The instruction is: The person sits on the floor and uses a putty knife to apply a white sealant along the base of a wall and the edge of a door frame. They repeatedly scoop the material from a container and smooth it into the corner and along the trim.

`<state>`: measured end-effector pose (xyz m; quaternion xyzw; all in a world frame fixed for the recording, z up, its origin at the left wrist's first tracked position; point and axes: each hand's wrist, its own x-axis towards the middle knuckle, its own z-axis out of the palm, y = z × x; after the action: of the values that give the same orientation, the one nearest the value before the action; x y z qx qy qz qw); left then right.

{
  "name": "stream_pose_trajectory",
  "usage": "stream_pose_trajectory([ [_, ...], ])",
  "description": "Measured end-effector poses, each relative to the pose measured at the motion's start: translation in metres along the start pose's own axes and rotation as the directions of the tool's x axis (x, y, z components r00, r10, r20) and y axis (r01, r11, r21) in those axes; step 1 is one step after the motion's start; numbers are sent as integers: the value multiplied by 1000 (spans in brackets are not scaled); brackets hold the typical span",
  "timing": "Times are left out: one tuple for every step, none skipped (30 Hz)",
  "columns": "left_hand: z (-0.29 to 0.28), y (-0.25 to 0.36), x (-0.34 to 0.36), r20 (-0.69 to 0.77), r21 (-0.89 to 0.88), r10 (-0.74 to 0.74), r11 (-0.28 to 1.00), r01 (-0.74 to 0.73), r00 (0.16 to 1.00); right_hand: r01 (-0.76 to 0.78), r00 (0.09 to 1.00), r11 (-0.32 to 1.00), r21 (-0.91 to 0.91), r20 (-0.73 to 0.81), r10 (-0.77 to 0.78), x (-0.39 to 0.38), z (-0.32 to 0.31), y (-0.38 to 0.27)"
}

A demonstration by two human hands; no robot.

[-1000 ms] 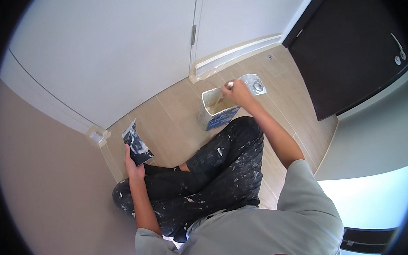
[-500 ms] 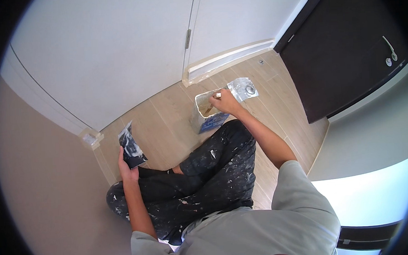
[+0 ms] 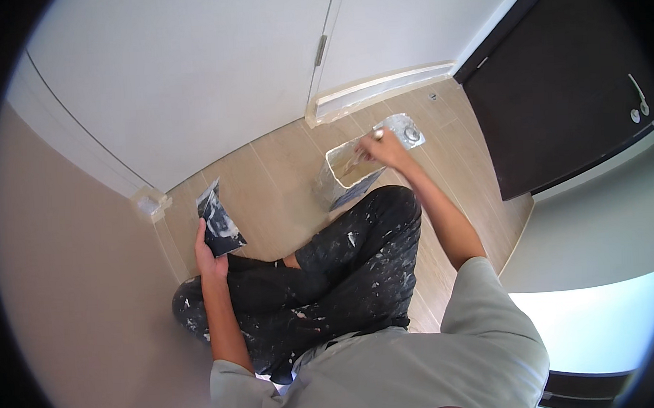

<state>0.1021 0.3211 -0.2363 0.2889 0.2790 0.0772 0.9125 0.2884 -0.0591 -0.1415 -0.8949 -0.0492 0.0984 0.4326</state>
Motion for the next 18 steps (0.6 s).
stream_pose_trajectory([
  [0, 1, 0, -5, -1, -2, 1000, 2, 1000, 43, 999, 999, -4, -10, -43, 1, -7, -2],
  [2, 1, 0, -5, -2, -5, 1000, 4, 1000, 48, 998, 999, -23, -31, -49, 1, -10, -3],
  [5, 2, -2, -10, -4, -3, 1000, 3, 1000, 54, 997, 998, -42, -52, -56, 1, -12, -3],
  [4, 0, -2, -8, -9, 1, 1000, -1, 1000, 60, 995, 996, -61, -72, -64, 1, -10, -3],
  [3, -1, -1, 2, -13, 3, 1000, -3, 1000, 92, 986, 990, -110, -127, -106, -2, 0, 1],
  [3, -2, 0, 11, -18, 6, 1000, -6, 1000, 74, 989, 990, -123, -117, -89, -4, 7, 4],
  [4, -3, 2, 5, -20, -10, 1000, 10, 1000, 57, 992, 989, -137, -107, -72, -7, 14, 7],
  [1, -4, 3, 9, -25, 6, 1000, -6, 1000, 41, 994, 988, -147, -90, -55, -8, 22, 8],
  [-2, -6, 5, 14, -30, 22, 999, -21, 1000, 74, 993, 991, -109, -84, -84, -8, 25, 10],
  [-5, -7, 8, 18, -35, 37, 999, -36, 999, 58, 994, 997, -52, -88, -63, -8, 21, 11],
  [-12, -6, 9, 4, -39, 58, 998, -57, 998, 43, 996, 999, 12, -79, -42, -7, 17, 6],
  [-15, -5, 10, -20, -49, 80, 996, -81, 997, 28, 997, 997, 69, -74, -22, -6, 10, 1],
  [-18, -5, 11, -44, -57, 103, 993, -105, 994, 24, 996, 999, 49, -85, -20, -6, 4, -1],
  [-18, -5, 13, -56, -66, 123, 990, -127, 991, 22, 994, 999, 27, -109, -19, -7, -6, -3],
  [-18, -4, 14, -21, -98, 119, 988, -120, 993, 20, 991, 1000, 5, -132, -19, -7, -10, -4],
  [-19, -5, 14, -39, -88, 121, 988, -124, 992, 58, 988, 997, -50, -143, -65, -3, -1, 9],
  [-14, -10, 16, -43, -83, 107, 990, -110, 993, 84, 980, 989, -118, -168, -103, 0, 7, 32],
  [-13, -11, 17, -55, -76, 106, 991, -110, 993, 118, 972, 977, -177, -180, -150, 1, 15, 37],
])
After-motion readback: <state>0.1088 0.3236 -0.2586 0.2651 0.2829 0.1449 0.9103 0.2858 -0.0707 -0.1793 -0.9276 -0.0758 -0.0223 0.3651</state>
